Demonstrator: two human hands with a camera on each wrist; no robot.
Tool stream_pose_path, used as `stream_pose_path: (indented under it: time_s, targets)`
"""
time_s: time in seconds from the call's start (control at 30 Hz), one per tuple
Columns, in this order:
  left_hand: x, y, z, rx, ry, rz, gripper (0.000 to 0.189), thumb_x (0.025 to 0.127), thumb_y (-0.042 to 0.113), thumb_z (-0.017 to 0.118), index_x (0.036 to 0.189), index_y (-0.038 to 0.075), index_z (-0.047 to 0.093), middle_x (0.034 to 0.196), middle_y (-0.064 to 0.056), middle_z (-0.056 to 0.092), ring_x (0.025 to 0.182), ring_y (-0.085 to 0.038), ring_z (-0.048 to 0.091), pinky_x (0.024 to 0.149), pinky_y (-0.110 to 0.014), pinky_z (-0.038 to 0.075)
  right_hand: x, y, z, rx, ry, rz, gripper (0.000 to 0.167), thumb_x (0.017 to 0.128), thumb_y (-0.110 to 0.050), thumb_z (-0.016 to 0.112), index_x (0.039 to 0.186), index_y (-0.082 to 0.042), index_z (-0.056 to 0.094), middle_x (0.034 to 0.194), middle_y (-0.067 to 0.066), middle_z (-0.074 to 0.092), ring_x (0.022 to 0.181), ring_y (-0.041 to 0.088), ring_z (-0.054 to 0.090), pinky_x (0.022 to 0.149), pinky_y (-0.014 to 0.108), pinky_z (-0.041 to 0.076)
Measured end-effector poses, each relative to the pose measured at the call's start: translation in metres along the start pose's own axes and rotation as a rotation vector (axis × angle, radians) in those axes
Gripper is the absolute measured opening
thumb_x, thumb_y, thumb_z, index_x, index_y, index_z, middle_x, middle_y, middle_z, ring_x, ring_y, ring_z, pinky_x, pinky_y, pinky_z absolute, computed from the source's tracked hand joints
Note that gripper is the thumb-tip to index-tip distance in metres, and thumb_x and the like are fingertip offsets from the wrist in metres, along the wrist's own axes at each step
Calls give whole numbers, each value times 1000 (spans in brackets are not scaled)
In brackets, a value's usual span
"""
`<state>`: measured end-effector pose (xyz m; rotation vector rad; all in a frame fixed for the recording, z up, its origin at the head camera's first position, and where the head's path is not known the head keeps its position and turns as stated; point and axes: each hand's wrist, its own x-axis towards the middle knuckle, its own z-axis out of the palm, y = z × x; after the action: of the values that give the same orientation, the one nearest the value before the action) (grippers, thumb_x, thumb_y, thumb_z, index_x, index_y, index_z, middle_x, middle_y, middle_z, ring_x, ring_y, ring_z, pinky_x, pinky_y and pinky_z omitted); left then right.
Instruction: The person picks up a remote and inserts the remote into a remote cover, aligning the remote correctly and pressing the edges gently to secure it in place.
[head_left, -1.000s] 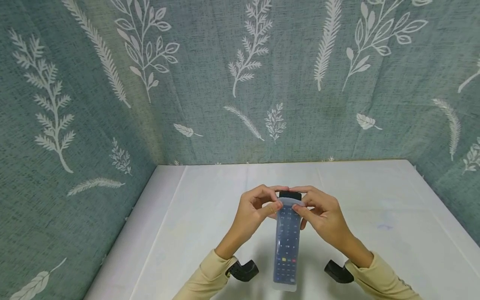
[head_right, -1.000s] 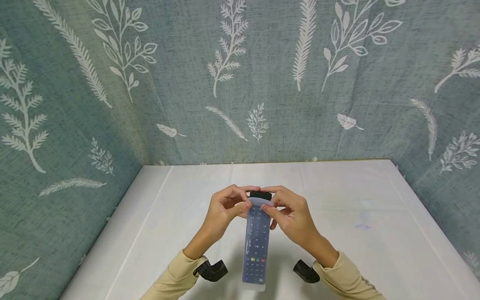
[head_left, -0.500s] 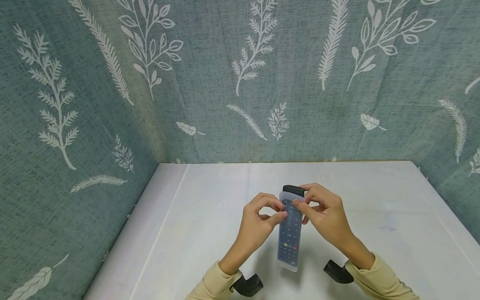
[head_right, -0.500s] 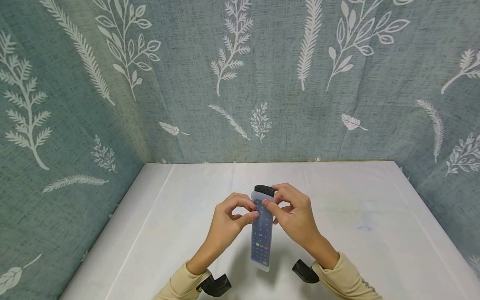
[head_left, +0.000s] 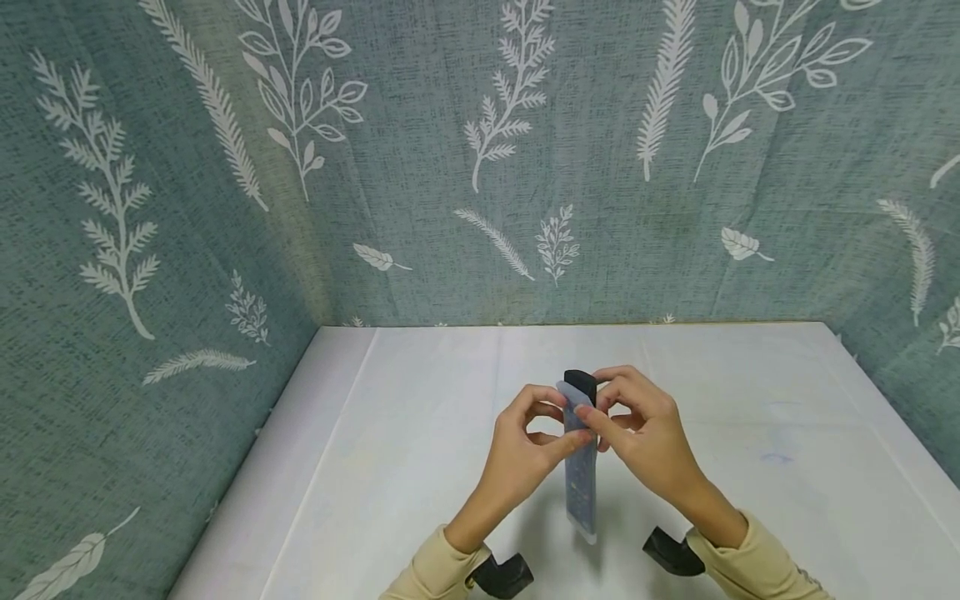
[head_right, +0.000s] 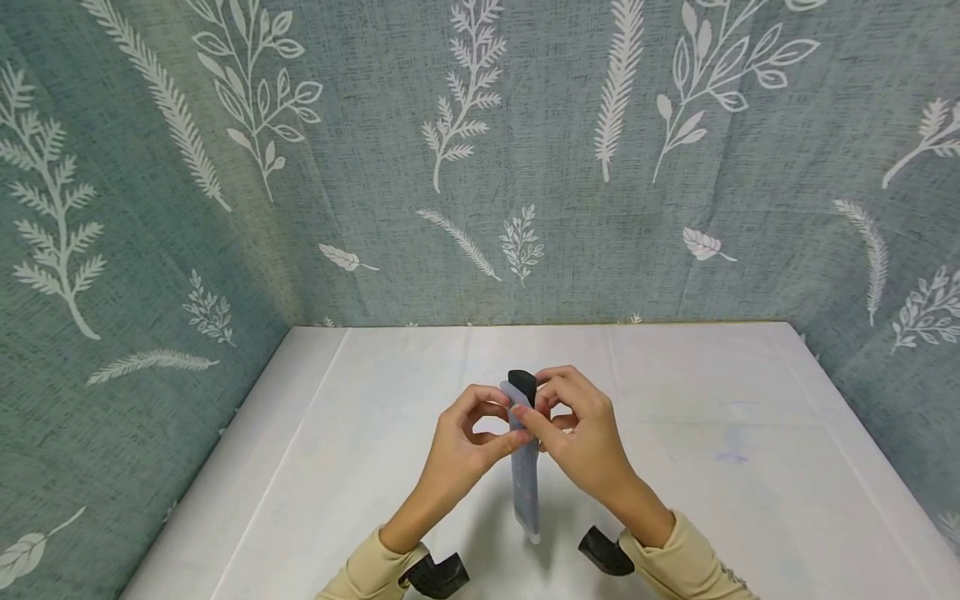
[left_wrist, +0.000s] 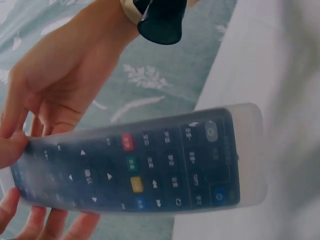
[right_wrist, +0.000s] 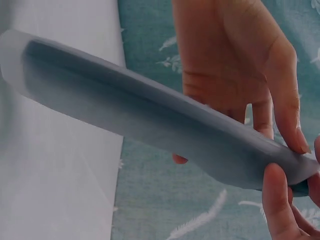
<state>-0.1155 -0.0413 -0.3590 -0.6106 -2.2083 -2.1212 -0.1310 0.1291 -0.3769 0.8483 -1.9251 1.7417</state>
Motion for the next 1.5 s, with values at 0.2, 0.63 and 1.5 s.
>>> stream_pose_path:
  time_s: [0.2, 0.63, 1.5]
  targets:
    - [4, -20, -2, -79, -2, -6, 35, 80, 1, 74, 108, 1, 54, 110, -11, 54, 99, -30, 57, 72, -33, 57, -3, -1, -2, 45, -42, 19, 10, 84, 13, 63, 84, 3, 60, 110, 21, 51, 71, 17, 59, 48, 29, 54]
    - [10, -37, -5, -179, -15, 14, 36, 80, 5, 75, 111, 4, 56, 111, -10, 56, 102, -26, 58, 82, -38, 55, -5, -2, -8, 30, -104, 138, 16, 86, 12, 61, 93, -3, 61, 121, 14, 50, 79, 19, 62, 60, 31, 57]
    - [10, -38, -5, -351, -38, -136, 35, 95, 13, 55, 125, -4, 53, 113, -10, 58, 97, -18, 60, 72, -32, 57, -9, 15, -20, 76, -131, 246, 31, 86, 6, 64, 116, 1, 59, 107, 15, 61, 91, 19, 61, 70, 34, 58]
